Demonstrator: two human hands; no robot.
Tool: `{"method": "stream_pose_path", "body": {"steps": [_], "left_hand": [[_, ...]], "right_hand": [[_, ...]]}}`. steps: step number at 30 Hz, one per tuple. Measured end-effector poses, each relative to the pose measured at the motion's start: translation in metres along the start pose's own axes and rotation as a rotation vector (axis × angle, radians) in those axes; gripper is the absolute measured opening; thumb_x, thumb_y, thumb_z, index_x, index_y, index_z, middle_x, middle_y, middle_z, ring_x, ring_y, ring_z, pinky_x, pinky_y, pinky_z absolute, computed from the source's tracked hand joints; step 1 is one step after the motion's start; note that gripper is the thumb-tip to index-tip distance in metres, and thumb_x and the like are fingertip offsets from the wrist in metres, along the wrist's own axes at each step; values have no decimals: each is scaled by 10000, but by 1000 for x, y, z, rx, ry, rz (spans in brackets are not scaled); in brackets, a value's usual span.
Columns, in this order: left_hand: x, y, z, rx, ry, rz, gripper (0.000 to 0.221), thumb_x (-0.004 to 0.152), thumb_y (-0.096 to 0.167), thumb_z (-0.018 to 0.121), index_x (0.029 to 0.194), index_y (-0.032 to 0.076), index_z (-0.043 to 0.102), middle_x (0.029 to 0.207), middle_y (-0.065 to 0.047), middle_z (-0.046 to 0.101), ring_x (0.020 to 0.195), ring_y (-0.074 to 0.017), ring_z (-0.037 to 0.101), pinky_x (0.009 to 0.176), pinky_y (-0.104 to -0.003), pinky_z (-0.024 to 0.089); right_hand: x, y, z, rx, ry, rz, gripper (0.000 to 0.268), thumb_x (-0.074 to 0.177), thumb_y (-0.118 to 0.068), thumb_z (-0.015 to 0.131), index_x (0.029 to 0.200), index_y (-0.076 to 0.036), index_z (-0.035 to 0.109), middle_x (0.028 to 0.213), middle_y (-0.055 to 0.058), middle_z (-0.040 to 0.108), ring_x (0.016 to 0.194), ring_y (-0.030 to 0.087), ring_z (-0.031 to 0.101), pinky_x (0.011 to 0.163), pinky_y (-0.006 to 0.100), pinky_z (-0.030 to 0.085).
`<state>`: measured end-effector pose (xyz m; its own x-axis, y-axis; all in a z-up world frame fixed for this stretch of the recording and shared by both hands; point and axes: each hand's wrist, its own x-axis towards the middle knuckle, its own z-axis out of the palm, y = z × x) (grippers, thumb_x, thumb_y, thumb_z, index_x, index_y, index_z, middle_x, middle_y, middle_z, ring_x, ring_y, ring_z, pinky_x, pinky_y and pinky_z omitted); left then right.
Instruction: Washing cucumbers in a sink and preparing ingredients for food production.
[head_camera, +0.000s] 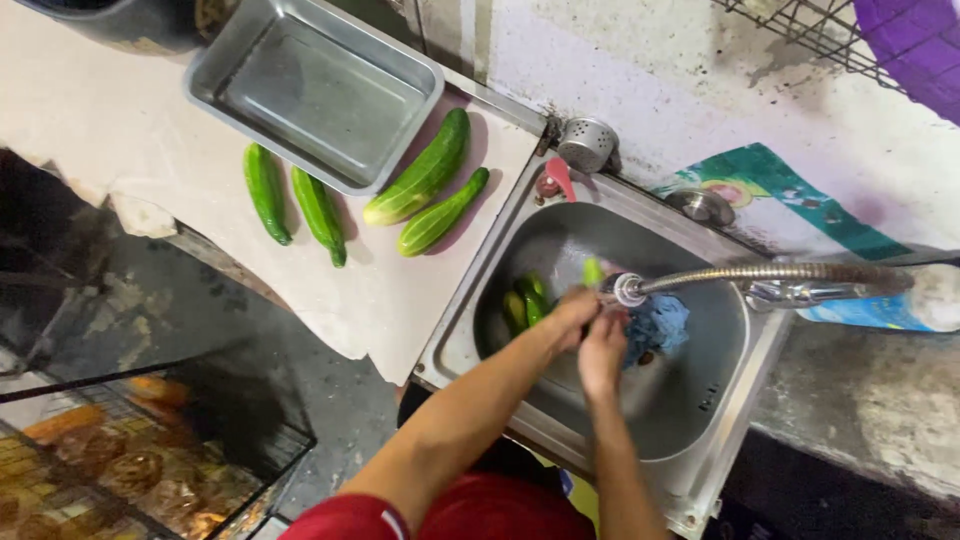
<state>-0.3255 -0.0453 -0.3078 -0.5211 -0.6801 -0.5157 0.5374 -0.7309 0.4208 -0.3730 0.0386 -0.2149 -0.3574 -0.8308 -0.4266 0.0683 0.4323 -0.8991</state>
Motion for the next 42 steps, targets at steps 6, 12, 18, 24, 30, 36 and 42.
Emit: {"method": "stream_pose_path", "body": {"steps": [6,12,18,24,30,36,42], "left_hand": [[62,18,-70,731,468,166,620,1068,506,499,873,-30,743,789,-172,722,709,-312,666,678,-486,548],[-31,-35,-22,749,86,71,550,1084,457,424,966,-3,703,698,-128,649,514,-233,587,461,-424,459],[-24,0,-26,403,398,-66,613,1089,470,419,1098,-86,677,732,-171,651,537,-272,603,483,-464,471],[-153,68,72,1298,600,361,584,1047,496,381,1207,37,704,896,-321,692,854,-505,680,762,-576,544],[-73,1,-38,666,313,78,653,1136,568,327,1115,-45,549,750,-227,407,590,-359,394,557,-479,371],[-73,37,-33,626,423,-30,579,1076,529,478,850,28,663,677,-166,574,551,-312,530,498,-459,464],[-141,54,46,1680,536,508,418,1019,376,462,1015,25,689,737,-262,699,650,-427,715,598,-511,578]], "right_hand": [[-42,-24,-25,-575,-2,-390,487,1075,-399,494,1413,-71,618,1191,202,709,1076,318,683,877,401,536],[43,-7,-47,-75,53,-8,346,1037,-254,744,1221,30,674,950,111,670,726,282,539,612,466,360],[44,19,29,-21,45,-166,492,1009,-262,717,1412,-73,508,1271,79,637,1092,187,608,881,337,499],[173,83,18,433,-64,196,351,952,-260,721,1223,-102,563,910,102,587,681,276,561,646,446,514],[161,110,12,812,-226,25,220,1023,-142,770,979,-68,568,827,97,552,696,268,610,677,426,565],[22,-41,77,341,40,-262,642,840,-124,718,1313,-481,469,995,-20,671,743,166,672,687,320,554],[198,108,2,536,-60,-7,222,1055,-153,790,1056,-75,582,904,118,584,706,283,608,600,413,538]]}}
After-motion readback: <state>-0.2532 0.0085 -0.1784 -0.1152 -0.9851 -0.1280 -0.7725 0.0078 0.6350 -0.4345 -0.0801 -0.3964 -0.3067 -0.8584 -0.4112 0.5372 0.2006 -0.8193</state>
